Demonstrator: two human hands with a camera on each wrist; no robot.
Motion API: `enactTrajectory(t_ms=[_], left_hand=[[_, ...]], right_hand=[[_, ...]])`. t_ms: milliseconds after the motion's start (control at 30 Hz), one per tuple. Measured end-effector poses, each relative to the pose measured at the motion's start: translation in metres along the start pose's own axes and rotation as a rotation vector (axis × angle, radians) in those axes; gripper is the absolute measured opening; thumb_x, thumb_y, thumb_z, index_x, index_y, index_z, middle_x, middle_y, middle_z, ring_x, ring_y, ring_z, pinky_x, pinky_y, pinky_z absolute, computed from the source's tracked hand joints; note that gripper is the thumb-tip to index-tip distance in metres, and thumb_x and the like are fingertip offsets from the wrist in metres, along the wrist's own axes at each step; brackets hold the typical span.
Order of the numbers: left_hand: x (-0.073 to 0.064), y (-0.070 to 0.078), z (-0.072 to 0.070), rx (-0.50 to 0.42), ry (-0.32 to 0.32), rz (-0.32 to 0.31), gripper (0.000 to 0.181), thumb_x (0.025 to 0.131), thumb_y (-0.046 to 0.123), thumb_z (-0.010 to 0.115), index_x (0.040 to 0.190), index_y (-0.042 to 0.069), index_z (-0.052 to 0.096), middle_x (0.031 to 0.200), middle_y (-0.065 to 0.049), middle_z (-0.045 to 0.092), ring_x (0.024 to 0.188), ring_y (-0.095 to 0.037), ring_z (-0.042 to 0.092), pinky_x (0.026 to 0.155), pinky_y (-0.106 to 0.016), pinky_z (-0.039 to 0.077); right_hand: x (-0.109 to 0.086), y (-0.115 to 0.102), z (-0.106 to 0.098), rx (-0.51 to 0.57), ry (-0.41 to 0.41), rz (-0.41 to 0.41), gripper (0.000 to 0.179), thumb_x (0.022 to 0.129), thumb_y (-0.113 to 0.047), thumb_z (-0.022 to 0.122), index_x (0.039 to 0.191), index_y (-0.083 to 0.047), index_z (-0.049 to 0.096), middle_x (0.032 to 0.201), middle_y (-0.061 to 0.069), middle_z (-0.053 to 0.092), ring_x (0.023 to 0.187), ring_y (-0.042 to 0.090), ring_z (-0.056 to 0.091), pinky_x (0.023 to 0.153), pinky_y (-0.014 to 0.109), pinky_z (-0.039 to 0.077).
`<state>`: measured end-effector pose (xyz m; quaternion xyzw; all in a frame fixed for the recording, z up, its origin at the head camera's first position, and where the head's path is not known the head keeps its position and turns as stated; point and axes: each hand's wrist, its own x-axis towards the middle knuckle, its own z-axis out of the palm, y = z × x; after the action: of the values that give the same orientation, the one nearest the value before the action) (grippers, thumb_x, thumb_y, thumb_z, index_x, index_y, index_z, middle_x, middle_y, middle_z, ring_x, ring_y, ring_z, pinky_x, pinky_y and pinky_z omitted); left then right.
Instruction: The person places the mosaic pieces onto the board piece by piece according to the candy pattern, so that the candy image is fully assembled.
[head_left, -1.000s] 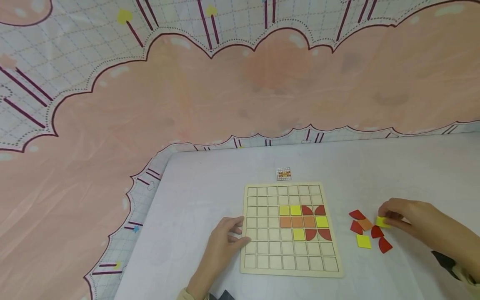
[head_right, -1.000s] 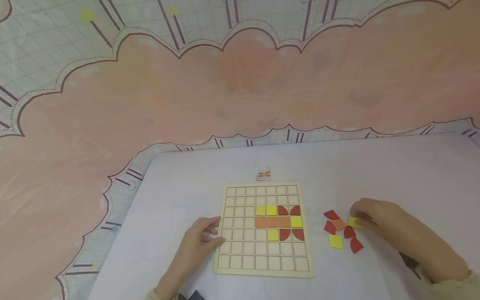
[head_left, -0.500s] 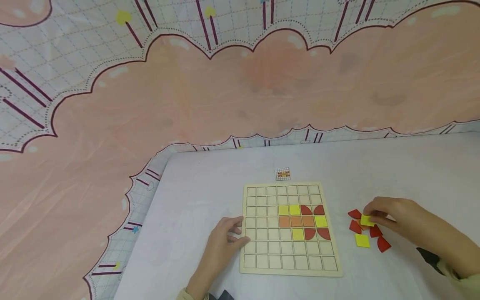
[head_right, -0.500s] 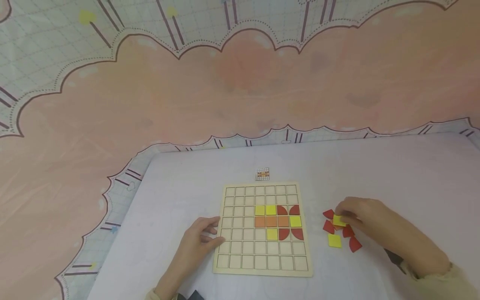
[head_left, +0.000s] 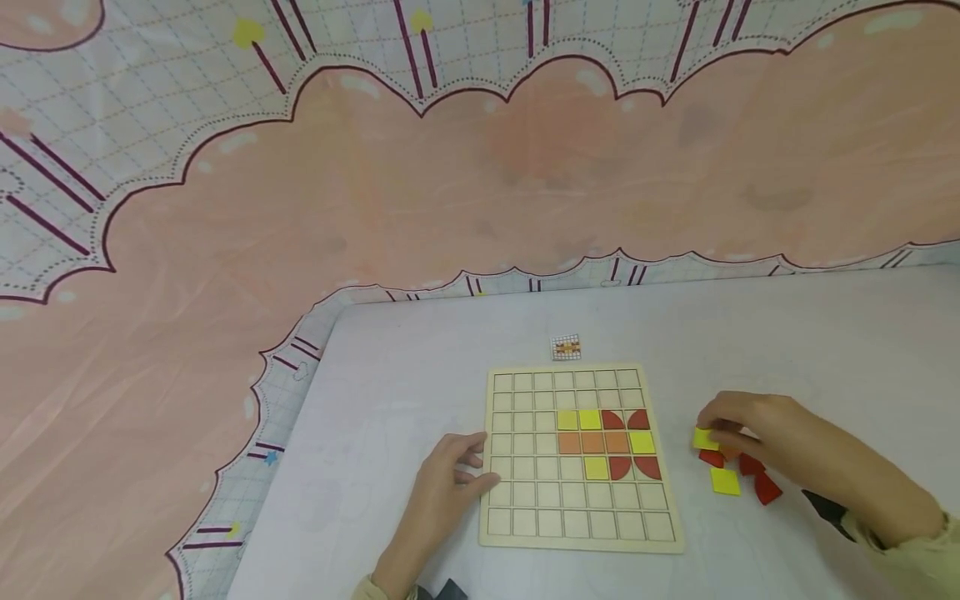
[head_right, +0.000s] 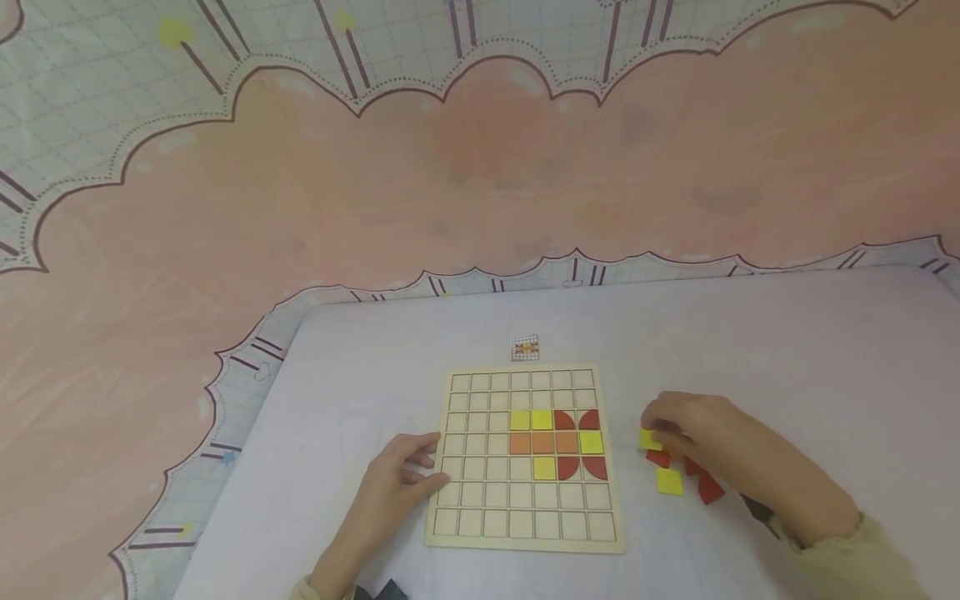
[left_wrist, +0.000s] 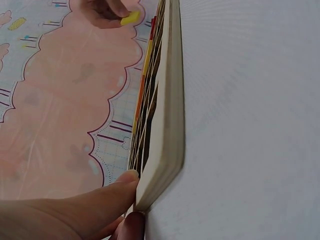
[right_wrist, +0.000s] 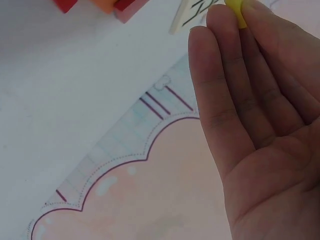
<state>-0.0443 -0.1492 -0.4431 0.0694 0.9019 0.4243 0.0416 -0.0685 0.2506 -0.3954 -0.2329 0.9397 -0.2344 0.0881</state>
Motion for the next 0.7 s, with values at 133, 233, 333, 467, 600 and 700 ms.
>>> enactTrajectory(t_ms=[133,233,333,467,600,700], left_hand=[[0.0,0.0,0.0,0.002,0.0,0.0,0.052,0.081,0.009,0.081,0.129,0.002,0.06,0.111,-0.003,0.061,0.098,-0.017,0.061,0.077,-0.018,0.058],[0.0,0.0,0.0,0.004,0.0,0.002,0.052,0.081,0.009,0.081,0.129,0.002,0.06,0.111,-0.003,0.061,0.098,-0.017,0.062,0.077,-0.018,0.058],[0.0,0.0,0.0,0.006,0.003,0.002,0.052,0.081,0.009,0.081,0.129,0.003,0.061,0.111,-0.003,0.061,0.098,-0.017,0.062,0.077,-0.018,0.058],[0.0,-0.001,0.001,0.011,0.008,0.004,0.052,0.081,0.009,0.081,0.128,0.003,0.061,0.111,-0.003,0.061,0.097,-0.017,0.062,0.077,-0.018,0.058],[0.0,-0.001,0.001,0.015,0.007,0.005,0.052,0.081,0.009,0.081,0.129,0.003,0.061,0.111,-0.003,0.061,0.097,-0.016,0.062,0.077,-0.018,0.058],[0.0,-0.001,0.001,0.014,0.002,-0.006,0.052,0.081,0.012,0.081,0.129,0.005,0.061,0.11,-0.002,0.061,0.098,-0.016,0.061,0.077,-0.018,0.058]], right_hand=[[0.004,-0.005,0.002,-0.005,0.022,-0.059,0.018,0.083,-0.012,0.079,0.098,-0.015,0.07,0.094,-0.011,0.066,0.07,-0.003,0.054,0.067,0.019,0.059],[0.007,-0.009,0.005,-0.004,0.03,-0.081,0.016,0.083,-0.013,0.079,0.097,-0.016,0.07,0.093,-0.011,0.066,0.07,-0.003,0.053,0.064,0.017,0.057],[0.011,-0.013,0.006,0.003,0.018,-0.072,0.014,0.086,-0.013,0.077,0.097,-0.017,0.069,0.093,-0.012,0.065,0.072,-0.001,0.051,0.06,0.016,0.054],[0.016,-0.018,0.008,0.016,-0.004,-0.06,0.014,0.087,-0.014,0.075,0.1,-0.017,0.07,0.096,-0.011,0.066,0.076,0.002,0.053,0.061,0.019,0.055],[0.022,-0.025,0.01,-0.003,0.016,-0.095,0.015,0.086,-0.012,0.076,0.1,-0.015,0.071,0.097,-0.008,0.068,0.075,0.003,0.054,0.064,0.02,0.056],[0.026,-0.03,0.012,-0.024,0.037,-0.125,0.016,0.086,-0.01,0.076,0.101,-0.013,0.072,0.098,-0.007,0.069,0.077,0.004,0.058,0.065,0.021,0.057]])
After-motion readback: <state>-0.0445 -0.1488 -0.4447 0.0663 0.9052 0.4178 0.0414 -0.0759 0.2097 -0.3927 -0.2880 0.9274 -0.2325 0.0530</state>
